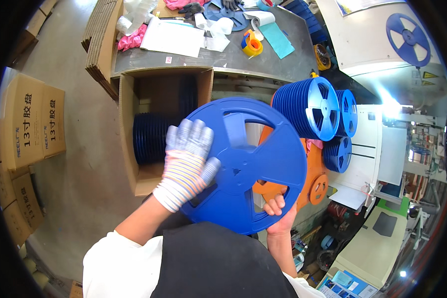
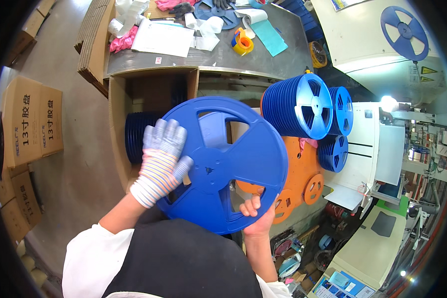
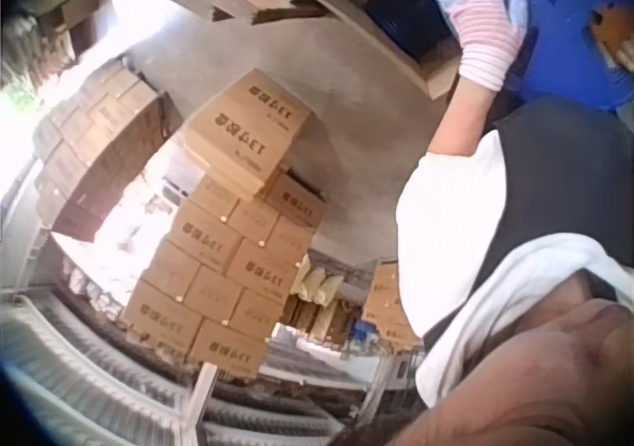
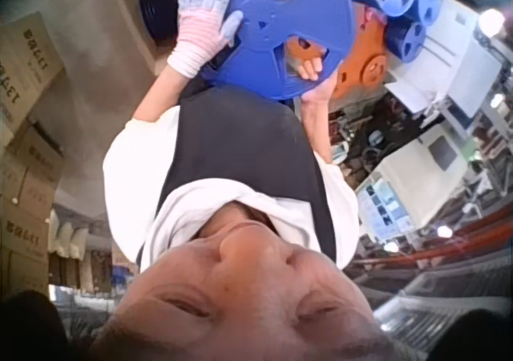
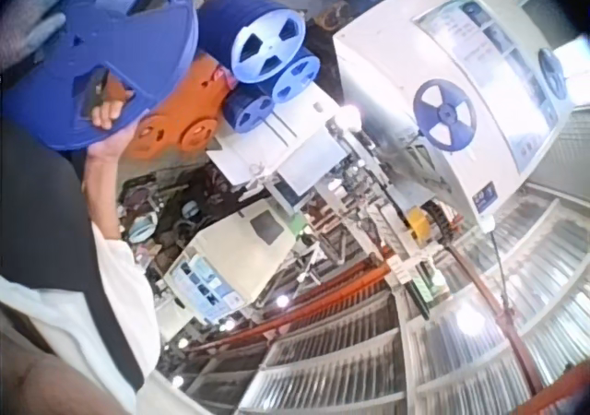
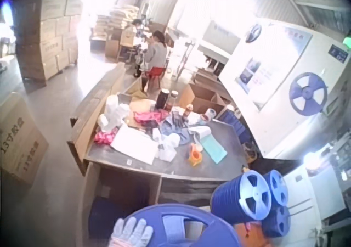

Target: The person repeatedly picks up blue plastic reels, wipes their surfaces with gloved hands, and places them into a cardboard box. The person continues this cycle of picking, wiping, and stacking the reels throughout the clip.

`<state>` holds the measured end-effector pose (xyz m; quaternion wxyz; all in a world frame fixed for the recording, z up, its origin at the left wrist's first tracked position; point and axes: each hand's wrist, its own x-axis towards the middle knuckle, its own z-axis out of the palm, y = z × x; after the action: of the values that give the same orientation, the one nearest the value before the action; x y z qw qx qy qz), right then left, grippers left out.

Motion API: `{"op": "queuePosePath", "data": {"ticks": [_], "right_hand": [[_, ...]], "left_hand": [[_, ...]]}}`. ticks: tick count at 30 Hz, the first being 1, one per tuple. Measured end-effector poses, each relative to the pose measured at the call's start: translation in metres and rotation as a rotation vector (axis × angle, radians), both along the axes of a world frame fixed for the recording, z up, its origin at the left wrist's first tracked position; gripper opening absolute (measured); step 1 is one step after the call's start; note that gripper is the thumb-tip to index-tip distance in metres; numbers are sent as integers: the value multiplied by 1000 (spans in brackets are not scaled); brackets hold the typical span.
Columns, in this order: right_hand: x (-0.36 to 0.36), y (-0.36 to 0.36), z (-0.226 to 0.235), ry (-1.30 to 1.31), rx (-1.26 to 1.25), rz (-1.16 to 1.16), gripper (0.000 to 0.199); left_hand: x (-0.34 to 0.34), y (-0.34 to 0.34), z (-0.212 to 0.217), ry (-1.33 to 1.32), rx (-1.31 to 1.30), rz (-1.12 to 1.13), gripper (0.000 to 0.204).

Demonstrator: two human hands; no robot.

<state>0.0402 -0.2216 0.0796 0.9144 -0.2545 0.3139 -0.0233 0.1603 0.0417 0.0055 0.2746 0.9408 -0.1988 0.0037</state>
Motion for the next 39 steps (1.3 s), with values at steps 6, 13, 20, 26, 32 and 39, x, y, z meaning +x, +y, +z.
{"op": "queuePosePath", "data": {"ticks": [6,13,20,26,32,39], "right_hand": [[-6,34,7,92,-122,1,54],[-11,48,11,95,-127,-7,53],[-4,42,11,48,-91,-27,54],[9,33,10,-34,-49,-67,50],[27,82,28,55,-290,-31,62],[31,113,47,-63,-659,389,81]], "left_hand": [[-21,-48,56,152,-342,-554,66],[-22,-15,47,83,-205,-321,56],[-16,43,-19,250,-9,15,55],[-28,102,-81,16,-88,347,47],[-47,33,11,222,-464,141,70],[-59,18,-9,1145,-1486,337,89]]}}
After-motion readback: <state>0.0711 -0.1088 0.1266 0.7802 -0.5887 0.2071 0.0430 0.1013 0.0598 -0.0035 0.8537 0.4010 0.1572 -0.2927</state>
